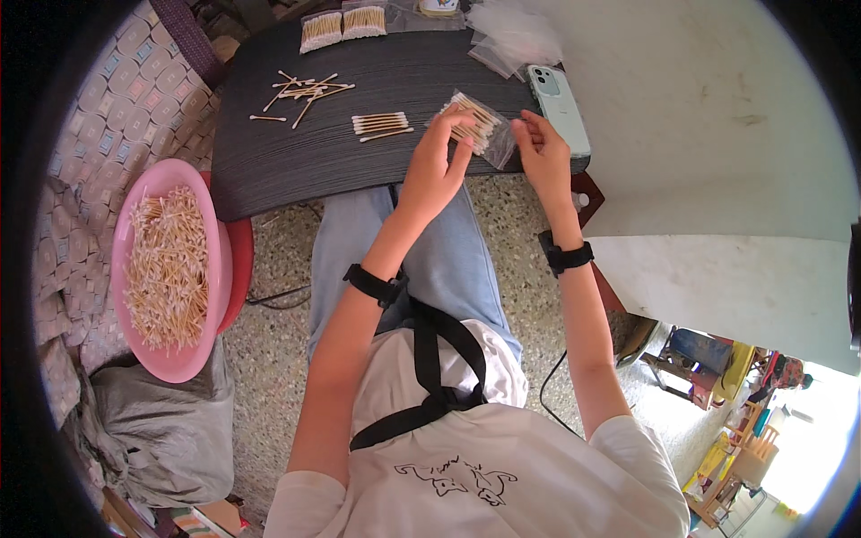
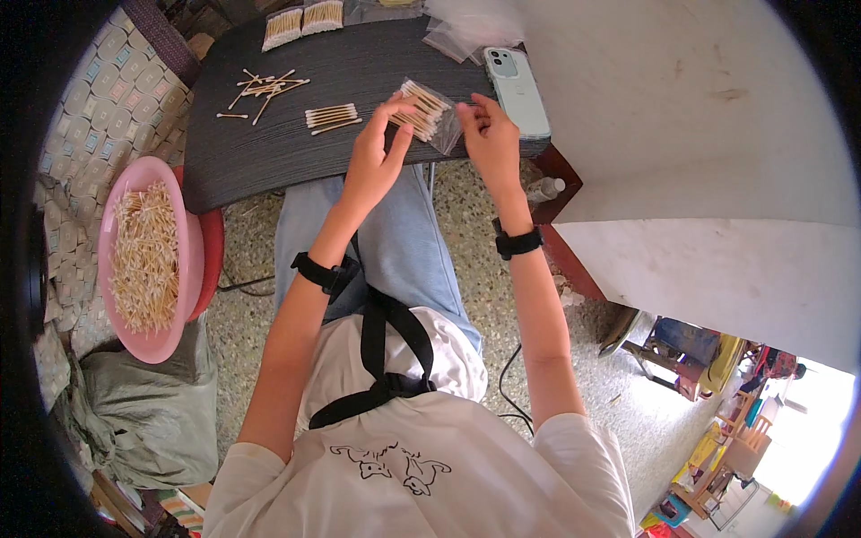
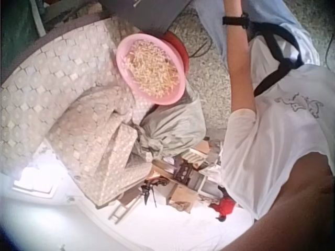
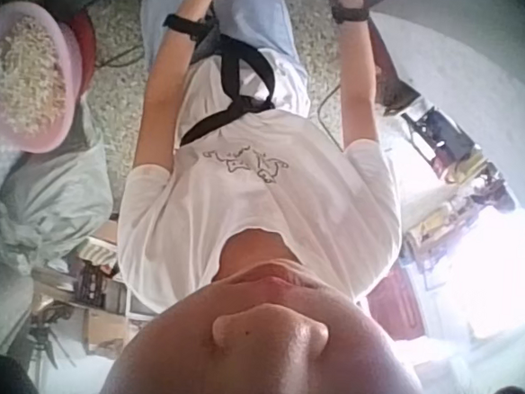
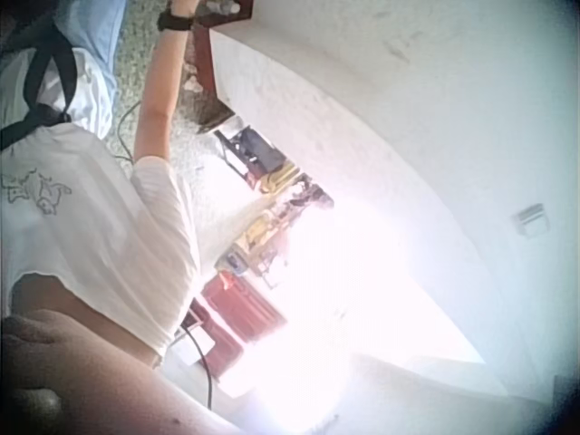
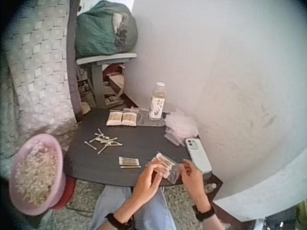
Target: The person picks up several cotton swabs from a table, aligns them, and places them into a small plastic bag.
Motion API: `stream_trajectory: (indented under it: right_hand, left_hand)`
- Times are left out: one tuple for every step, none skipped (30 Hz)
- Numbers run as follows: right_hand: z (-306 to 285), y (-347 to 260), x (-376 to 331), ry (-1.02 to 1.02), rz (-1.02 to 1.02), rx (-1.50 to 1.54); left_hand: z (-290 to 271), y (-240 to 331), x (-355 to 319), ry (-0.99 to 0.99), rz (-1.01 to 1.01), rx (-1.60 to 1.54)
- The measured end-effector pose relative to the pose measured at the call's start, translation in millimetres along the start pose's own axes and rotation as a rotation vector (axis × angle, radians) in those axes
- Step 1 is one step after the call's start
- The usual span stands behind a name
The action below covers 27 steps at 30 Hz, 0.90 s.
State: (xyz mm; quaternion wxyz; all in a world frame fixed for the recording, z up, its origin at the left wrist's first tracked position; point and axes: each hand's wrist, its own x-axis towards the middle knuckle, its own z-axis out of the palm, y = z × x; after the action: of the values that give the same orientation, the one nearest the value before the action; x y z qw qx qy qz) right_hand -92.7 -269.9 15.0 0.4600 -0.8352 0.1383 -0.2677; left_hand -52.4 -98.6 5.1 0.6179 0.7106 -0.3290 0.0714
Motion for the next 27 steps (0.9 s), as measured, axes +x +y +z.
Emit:
stream_trajectory:
  right_hand:
    - [2, -2, 0, -0.005, 0.010, -0.037]
    - [3, -2, 2, -0.005, 0.010, -0.036]
    - [3, -2, 5, -0.057, 0.028, -0.101]
    - [4, -2, 8, -0.109, 0.047, -0.165]
    - [2, -3, 11, -0.109, 0.045, -0.164]
    - [0, -4, 14, -0.183, 0.094, -0.141]
    - [-1, -5, 16, -0.257, 0.142, -0.118]
    - [1, -5, 17, -0.259, 0.141, -0.116]
    - [3, -5, 17, -0.259, 0.143, 0.090]
    - [4, -5, 17, -0.256, 0.145, 0.295]
    - [5, -5, 16, -0.256, 0.145, 0.295]
    - [7, -7, 15, -0.286, 0.189, 0.451]
    - [8, -9, 13, -0.315, 0.233, 0.608]
    - [5, -10, 11, -0.315, 0.234, 0.607]
    - [2, -15, 9, -0.377, 0.236, 0.609]
    - [-1, -20, 7, -0.438, 0.238, 0.611]
    - [-3, -24, 6, -0.442, 0.238, 0.611]
    - [-8, -28, 5, -0.491, 0.250, 0.640]
    - [-12, -31, 3, -0.540, 0.262, 0.669]
    - [-15, -34, 2, -0.539, 0.263, 0.669]
    - [-20, -39, 0, -0.587, 0.303, 0.714]
    - [-23, -41, -2, -0.635, 0.344, 0.760]
    - [-24, -41, -3, -0.633, 0.346, 0.757]
    - [-24, -41, -5, -0.642, 0.372, 0.757]
    - [-24, -42, -6, -0.652, 0.399, 0.756]
    - [-24, -42, -6, -0.652, 0.400, 0.756]
    - [-24, -40, -7, -0.645, 0.403, 0.739]
  left_hand:
    - [-1, -1, 1, 0.016, -0.004, 0.027]
    - [-4, -1, 1, 0.016, -0.004, 0.027]
    - [-6, -1, 3, 0.015, -0.001, 0.023]
    - [-8, 0, 4, 0.015, 0.002, 0.019]
    - [-10, 1, 5, 0.016, 0.003, 0.020]
    - [-11, 1, 4, 0.013, -0.013, 0.015]
    - [-13, 1, 4, 0.011, -0.030, 0.010]
    - [-15, 1, 5, 0.012, -0.030, 0.012]
    - [-17, 0, 6, 0.022, -0.028, 0.005]
    - [-19, -1, 6, 0.031, -0.026, -0.002]
    - [-20, -1, 7, 0.030, -0.026, -0.003]
    - [-22, -1, 8, 0.056, -0.028, -0.004]
    - [-23, 0, 9, 0.081, -0.030, -0.005]
    - [-22, -1, 10, 0.081, -0.031, -0.006]
    - [-21, -2, 11, 0.141, -0.044, -0.052]
    - [-20, -3, 11, 0.200, -0.057, -0.098]
    - [-18, -3, 10, 0.204, -0.059, -0.096]
    - [-14, 4, 12, 0.249, -0.186, -0.281]
    - [-12, 11, 13, 0.293, -0.313, -0.465]
    - [-17, 16, 13, 0.292, -0.315, -0.466]
    - [-26, 25, 15, 0.156, -0.466, -0.473]
    - [-31, 30, 15, 0.016, -0.615, -0.476]
    - [-32, 32, 13, 0.014, -0.616, -0.479]
    - [-34, 33, 11, 0.023, -0.680, -0.495]
    - [-36, 34, 10, 0.032, -0.745, -0.511]
    - [-36, 33, 8, 0.032, -0.746, -0.511]
    - [-37, 33, 6, 0.037, -0.741, -0.527]
